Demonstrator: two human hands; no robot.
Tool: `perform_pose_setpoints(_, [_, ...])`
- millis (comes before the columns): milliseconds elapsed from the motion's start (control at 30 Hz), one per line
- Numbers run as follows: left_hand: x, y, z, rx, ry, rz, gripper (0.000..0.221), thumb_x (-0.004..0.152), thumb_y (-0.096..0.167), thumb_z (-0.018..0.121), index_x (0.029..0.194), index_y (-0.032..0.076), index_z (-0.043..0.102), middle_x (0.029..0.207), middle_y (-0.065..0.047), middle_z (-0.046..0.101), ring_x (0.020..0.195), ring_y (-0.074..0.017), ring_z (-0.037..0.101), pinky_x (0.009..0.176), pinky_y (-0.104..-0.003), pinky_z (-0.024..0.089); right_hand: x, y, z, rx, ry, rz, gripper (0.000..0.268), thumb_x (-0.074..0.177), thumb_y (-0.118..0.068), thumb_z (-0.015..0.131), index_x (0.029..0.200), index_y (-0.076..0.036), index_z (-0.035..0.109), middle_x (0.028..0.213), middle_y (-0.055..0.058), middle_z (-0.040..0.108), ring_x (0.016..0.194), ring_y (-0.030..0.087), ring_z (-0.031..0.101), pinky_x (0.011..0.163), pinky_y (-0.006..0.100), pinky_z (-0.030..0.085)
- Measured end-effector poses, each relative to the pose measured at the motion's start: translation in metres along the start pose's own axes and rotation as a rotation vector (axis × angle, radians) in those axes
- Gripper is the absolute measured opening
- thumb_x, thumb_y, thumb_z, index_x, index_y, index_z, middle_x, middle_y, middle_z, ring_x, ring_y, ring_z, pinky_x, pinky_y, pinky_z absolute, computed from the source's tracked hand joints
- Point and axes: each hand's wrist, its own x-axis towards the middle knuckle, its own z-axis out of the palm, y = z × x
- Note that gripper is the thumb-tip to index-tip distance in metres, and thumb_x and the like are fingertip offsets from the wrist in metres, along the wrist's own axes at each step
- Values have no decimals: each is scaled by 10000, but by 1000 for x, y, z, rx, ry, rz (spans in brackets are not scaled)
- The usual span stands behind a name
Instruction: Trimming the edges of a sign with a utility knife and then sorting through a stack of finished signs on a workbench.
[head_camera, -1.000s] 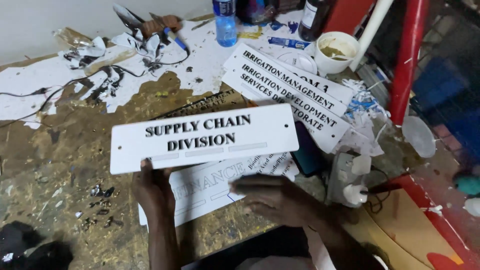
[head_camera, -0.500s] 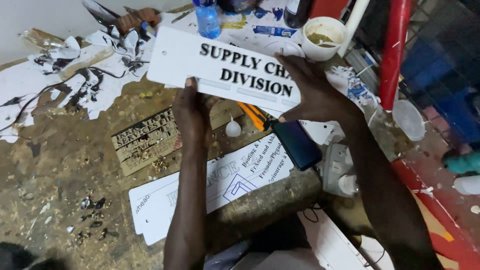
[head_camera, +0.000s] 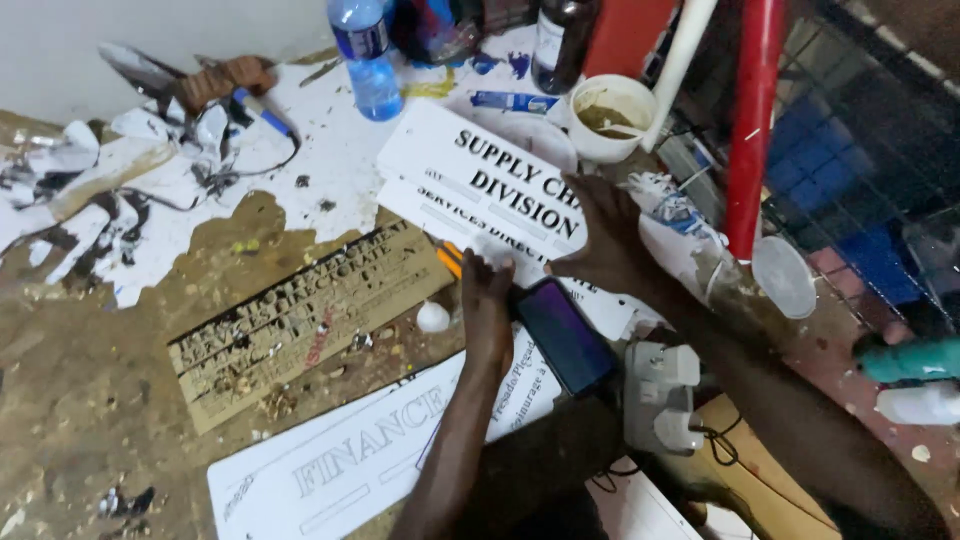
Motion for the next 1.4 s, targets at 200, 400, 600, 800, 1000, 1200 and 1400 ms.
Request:
perform_pose_setpoints(200, [11,7,16,-71,68,-75,1061,1027,258,789,1839,106,123,1840,-291,285,1645,-525,387,1269,-683,428,21,11,27,77,-88,-35,1393,657,-576,1003,1813,-195,326,1683,201,390,1556,522,344,1271,752,207])
perform_pose_setpoints(400, [25,-15,24,-158,146,-61,1040,1058,242,745,1825,39,73,1780,-328,247,1636,-520,381,1245,-638,440,23,14,38,6,-150,-50,1306,783,-712,937,1808,-186,323,1726,226,316,1561,507,287,1278,731,164])
perform_pose_setpoints(600, [25,2,37,-238,127,-35,735,1014,115,735,1647,2,379,1301,-127,409,1083,-232,499,882,-454,551,11,18,29,-5,-212,-32,1239,859,-629,912,1826,-178,284,1786,266,241,1590,539,257,1266,795,168])
perform_pose_setpoints(800, [58,-50,10,-180,127,-56,890,1063,208,728,1776,-2,239,1520,-241,409,1395,-382,518,1072,-509,503,15,24,24,-98,-294,-21,1357,822,-772,881,1844,-184,207,1816,259,184,1596,542,256,1254,810,197])
perform_pose_setpoints(1000, [97,-121,-28,-218,182,-81,684,1049,203,743,1626,20,424,1294,-65,418,1222,-210,535,994,-376,488,18,9,24,-150,-326,-39,1367,853,-585,930,1864,-190,99,1803,269,163,1599,546,235,1231,816,221])
perform_pose_setpoints(1200, [95,-113,-24,-256,108,-98,934,1043,206,768,1784,-2,240,1359,-106,407,1186,-218,579,929,-396,568,28,9,41,-210,-286,-7,1458,752,-567,951,1859,-135,106,1778,342,183,1582,617,227,1174,837,240])
perform_pose_setpoints(1400, [98,-98,-26,-162,51,-131,942,1005,225,821,1774,4,324,1349,-99,407,1263,-229,537,1059,-391,531,34,15,45,-349,-254,-44,1405,717,-447,904,1851,-135,136,1768,340,247,1559,607,314,1164,808,285])
